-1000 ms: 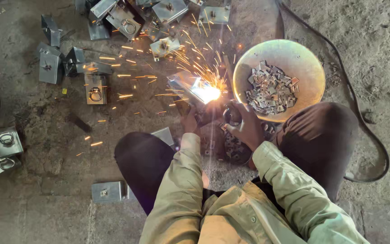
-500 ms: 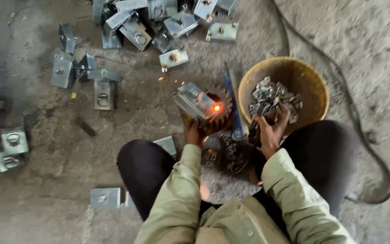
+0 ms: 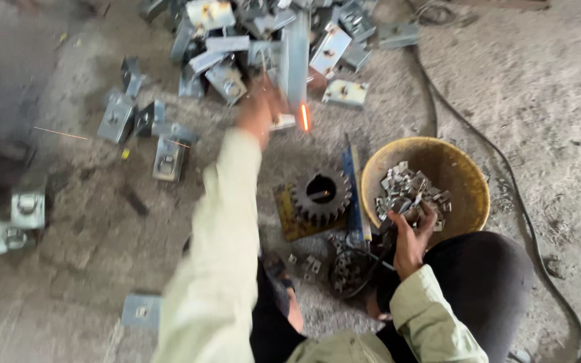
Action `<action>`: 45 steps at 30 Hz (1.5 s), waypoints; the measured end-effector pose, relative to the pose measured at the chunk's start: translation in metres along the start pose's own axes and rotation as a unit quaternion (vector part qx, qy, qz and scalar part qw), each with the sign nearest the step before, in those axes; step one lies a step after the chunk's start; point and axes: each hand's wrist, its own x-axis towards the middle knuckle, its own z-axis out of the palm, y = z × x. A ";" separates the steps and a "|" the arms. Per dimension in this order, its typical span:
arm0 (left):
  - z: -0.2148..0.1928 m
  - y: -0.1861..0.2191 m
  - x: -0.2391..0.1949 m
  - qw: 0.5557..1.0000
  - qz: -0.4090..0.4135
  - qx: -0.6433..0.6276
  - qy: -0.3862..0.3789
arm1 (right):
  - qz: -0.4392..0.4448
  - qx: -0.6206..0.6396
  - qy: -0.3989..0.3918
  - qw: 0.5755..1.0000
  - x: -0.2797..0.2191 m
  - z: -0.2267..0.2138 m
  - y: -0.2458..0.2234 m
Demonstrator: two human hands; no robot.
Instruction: The person performs spot welding on metal electrical boxes and components while sitting on the floor, picking up small metal clips from a bucket and attaching them to the boxes using a welding rod.
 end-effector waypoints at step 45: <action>-0.223 -0.282 -0.545 0.598 -0.688 0.368 0.184 | -0.128 -0.314 -0.183 0.923 0.019 -0.043 0.076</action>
